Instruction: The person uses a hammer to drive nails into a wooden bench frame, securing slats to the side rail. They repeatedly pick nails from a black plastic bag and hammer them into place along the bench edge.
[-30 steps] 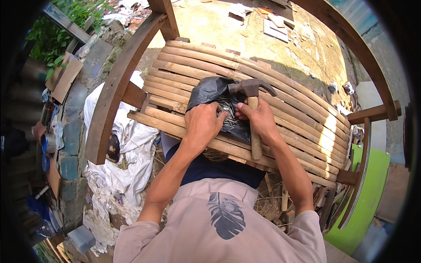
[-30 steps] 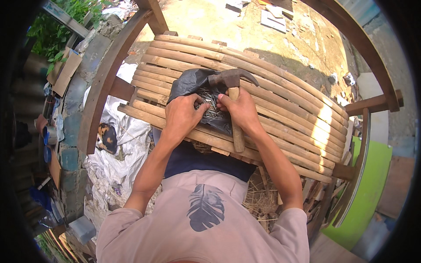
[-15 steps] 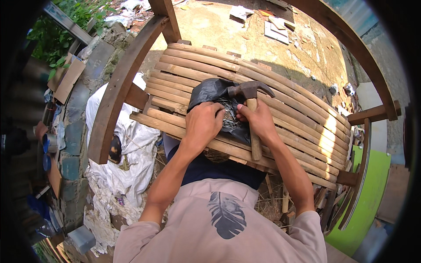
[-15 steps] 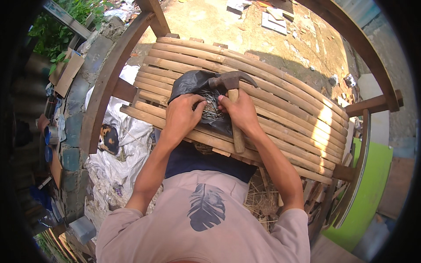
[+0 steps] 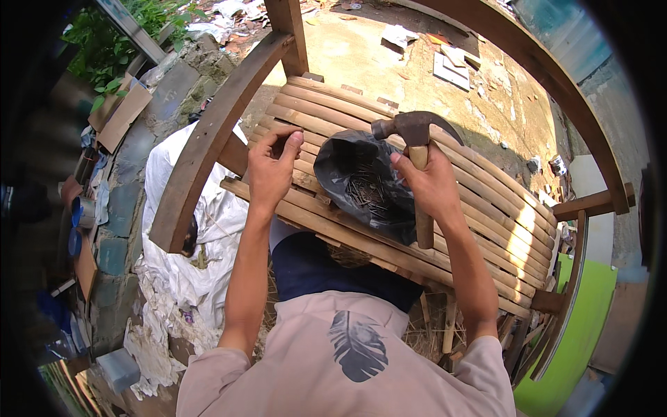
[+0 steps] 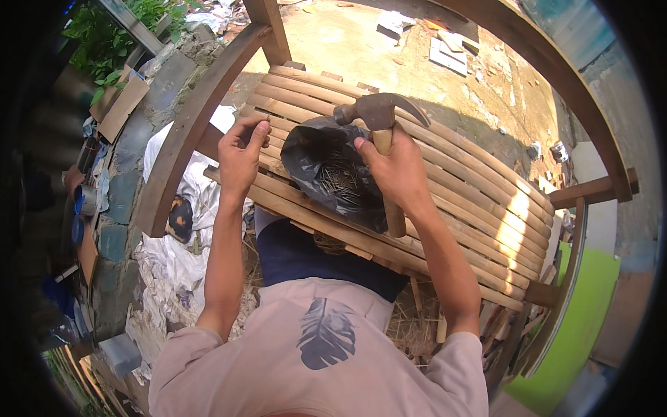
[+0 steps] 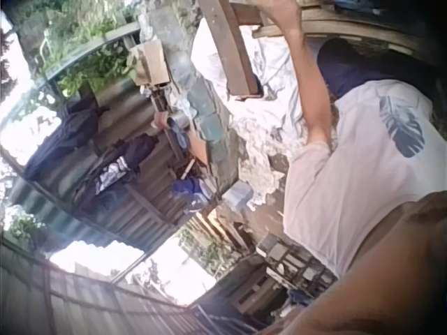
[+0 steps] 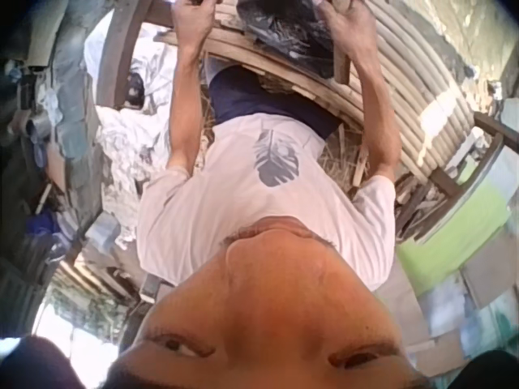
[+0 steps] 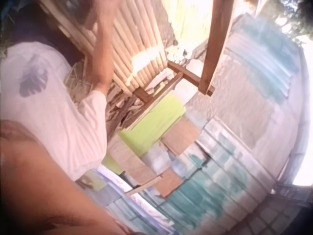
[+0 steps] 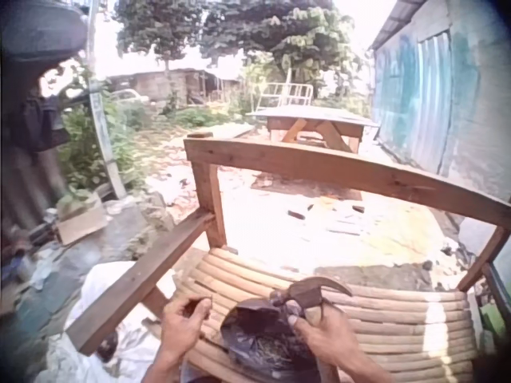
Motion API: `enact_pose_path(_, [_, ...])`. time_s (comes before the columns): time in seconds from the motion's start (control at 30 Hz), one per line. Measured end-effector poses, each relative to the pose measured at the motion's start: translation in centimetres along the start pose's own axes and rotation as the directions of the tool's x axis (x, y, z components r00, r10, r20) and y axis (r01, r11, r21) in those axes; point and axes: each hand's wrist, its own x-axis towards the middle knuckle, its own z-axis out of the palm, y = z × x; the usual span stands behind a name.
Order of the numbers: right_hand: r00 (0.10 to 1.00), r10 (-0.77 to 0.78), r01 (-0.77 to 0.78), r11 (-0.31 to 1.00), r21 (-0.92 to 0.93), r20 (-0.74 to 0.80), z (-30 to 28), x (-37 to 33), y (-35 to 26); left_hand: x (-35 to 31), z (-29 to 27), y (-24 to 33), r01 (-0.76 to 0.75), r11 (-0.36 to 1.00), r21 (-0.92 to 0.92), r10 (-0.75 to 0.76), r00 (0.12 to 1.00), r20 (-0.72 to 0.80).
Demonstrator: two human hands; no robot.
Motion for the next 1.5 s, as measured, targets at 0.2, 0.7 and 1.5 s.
enact_pose_path(0.2, [0.982, -0.142, 0.168, 0.961, -0.221, 0.127, 3.4, 9.1, -3.1, 5.6, -2.0, -5.4, 0.062, 0.948, 0.313, -0.020, 0.991, -0.136])
enact_pose_path(0.7, [0.926, -0.075, 0.254, 0.848, -0.465, 0.369, 12.5, 17.9, -1.5, 9.8, -1.5, -10.6, 0.088, 0.831, 0.549, 0.030, 0.979, -0.202])
enact_pose_path(1.5, [0.953, -0.089, 0.224, 0.848, -0.480, 0.289, 12.9, 17.2, -1.2, 9.8, -1.2, -11.1, 0.062, 0.857, 0.512, 0.080, 0.964, -0.252])
